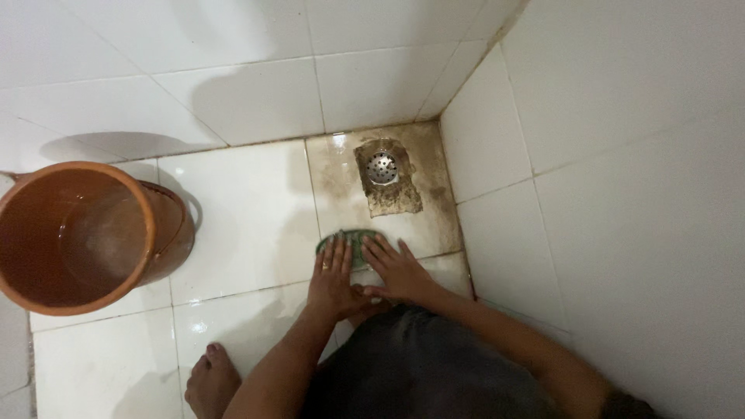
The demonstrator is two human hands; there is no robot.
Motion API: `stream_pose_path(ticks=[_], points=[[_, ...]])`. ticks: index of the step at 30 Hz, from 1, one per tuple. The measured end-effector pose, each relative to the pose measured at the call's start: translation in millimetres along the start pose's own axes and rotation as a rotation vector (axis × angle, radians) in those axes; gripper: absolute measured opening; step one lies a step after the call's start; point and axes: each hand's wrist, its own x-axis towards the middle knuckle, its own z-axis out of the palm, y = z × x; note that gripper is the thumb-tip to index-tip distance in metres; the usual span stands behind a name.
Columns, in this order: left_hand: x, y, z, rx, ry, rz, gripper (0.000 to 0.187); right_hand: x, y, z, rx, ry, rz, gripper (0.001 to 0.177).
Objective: The person scrubs a white tiled bathroom floor using a green sponge and water from a brown bucket. They repeatedly dip the sponge into the bucket and scrub the floor tiles and the area around the drain.
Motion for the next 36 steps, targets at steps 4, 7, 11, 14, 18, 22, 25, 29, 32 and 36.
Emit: stream_pose_path(ticks=[4, 7, 11, 14, 18, 22, 25, 29, 32, 36], points=[[-30.0, 10.2, -5.7, -0.065, -0.225, 0.013, 0.134, -22.2, -4.6, 29.8, 0.061, 0.093, -0.029, 0.099], [-33.6, 15.0, -11.1, -0.021, -0.259, 0.015, 0.135, -25.8, -6.7, 38.7, 0.091, 0.092, -0.033, 0.099], [-20.0, 11.7, -15.6, -0.012, -0.262, 0.001, 0.135, -13.7, -0.5, 21.6, 0.028, 0.015, 0.003, 0.099], [-12.8, 7.4, -14.0, -0.031, -0.192, -0.017, 0.133, -9.0, 2.6, 7.6, 0.013, 0.025, -0.003, 0.1], [9.6, -3.3, -25.0, 0.045, -0.243, -0.035, 0.131, 9.0, 11.3, -14.7, 0.016, 0.025, -0.009, 0.101], [40.0, -22.3, -41.9, 0.106, -0.15, -0.063, 0.137, 47.9, 26.4, -46.7, -0.026, -0.06, 0.048, 0.101], [61.2, -33.0, -66.4, 0.052, -0.182, -0.125, 0.144, 71.0, 35.9, -77.4, -0.074, -0.133, 0.071, 0.102], [62.9, -27.8, -75.3, 0.079, -0.219, -0.165, 0.144, 73.2, 37.5, -85.7, -0.127, -0.097, 0.073, 0.104], [68.1, -28.5, -74.4, 0.059, -0.219, -0.163, 0.145, 68.4, 32.9, -85.5, -0.037, -0.06, 0.112, 0.107], [48.5, -20.8, -65.6, 0.096, -0.24, -0.094, 0.142, 46.0, 18.6, -65.3, -0.011, -0.067, 0.097, 0.108]])
